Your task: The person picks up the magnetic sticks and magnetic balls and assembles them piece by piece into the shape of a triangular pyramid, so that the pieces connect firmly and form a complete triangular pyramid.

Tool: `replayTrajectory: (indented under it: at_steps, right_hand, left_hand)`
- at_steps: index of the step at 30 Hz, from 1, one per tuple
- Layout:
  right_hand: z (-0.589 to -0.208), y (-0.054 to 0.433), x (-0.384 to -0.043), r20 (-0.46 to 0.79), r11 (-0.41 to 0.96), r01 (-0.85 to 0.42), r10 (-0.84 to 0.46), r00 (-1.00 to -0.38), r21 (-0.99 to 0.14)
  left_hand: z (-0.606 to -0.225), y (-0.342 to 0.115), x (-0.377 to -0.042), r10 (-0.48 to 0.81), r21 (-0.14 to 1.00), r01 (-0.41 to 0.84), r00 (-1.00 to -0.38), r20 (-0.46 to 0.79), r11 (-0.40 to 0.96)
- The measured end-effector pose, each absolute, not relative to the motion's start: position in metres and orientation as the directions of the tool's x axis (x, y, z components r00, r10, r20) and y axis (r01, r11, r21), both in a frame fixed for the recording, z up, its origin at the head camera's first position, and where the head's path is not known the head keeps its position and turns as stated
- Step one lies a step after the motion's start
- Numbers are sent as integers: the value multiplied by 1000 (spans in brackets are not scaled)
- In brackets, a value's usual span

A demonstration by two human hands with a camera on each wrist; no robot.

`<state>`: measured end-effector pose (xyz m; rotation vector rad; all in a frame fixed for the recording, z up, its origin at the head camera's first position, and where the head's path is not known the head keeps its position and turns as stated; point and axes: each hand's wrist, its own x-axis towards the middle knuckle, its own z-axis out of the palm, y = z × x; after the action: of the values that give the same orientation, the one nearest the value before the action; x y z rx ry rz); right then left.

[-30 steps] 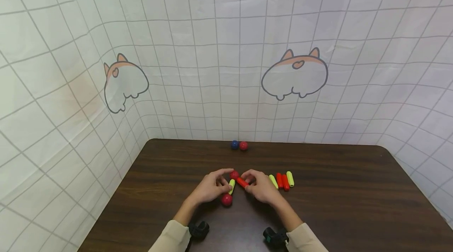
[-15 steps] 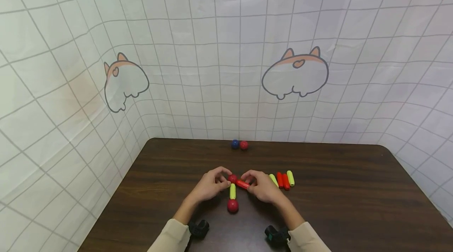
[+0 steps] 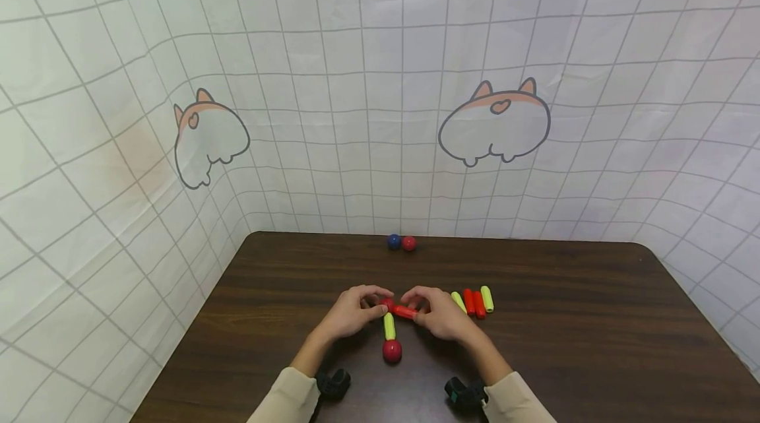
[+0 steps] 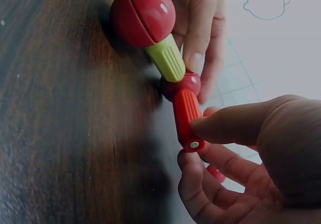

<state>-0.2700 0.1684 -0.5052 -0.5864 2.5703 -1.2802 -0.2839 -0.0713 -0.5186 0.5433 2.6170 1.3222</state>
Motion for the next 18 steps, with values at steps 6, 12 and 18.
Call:
replayTrajectory:
  at_steps: [6,12,18]
  right_hand:
    - [-502,173,-271,5,528,-269,-448,-894,-805]
    - [-491,191,-274,55,526,-281,-403,-913,-803]
    - [-477,222,-276,96,511,-264,-331,-939,-818]
  left_hand:
    - [-519,-72,-285,401,799,269,-915,39,537]
    - [-521,-72,-286,393,790,281,-918,55,546]
    - [-519,-74,-285,347,787,289,-932,102,546]
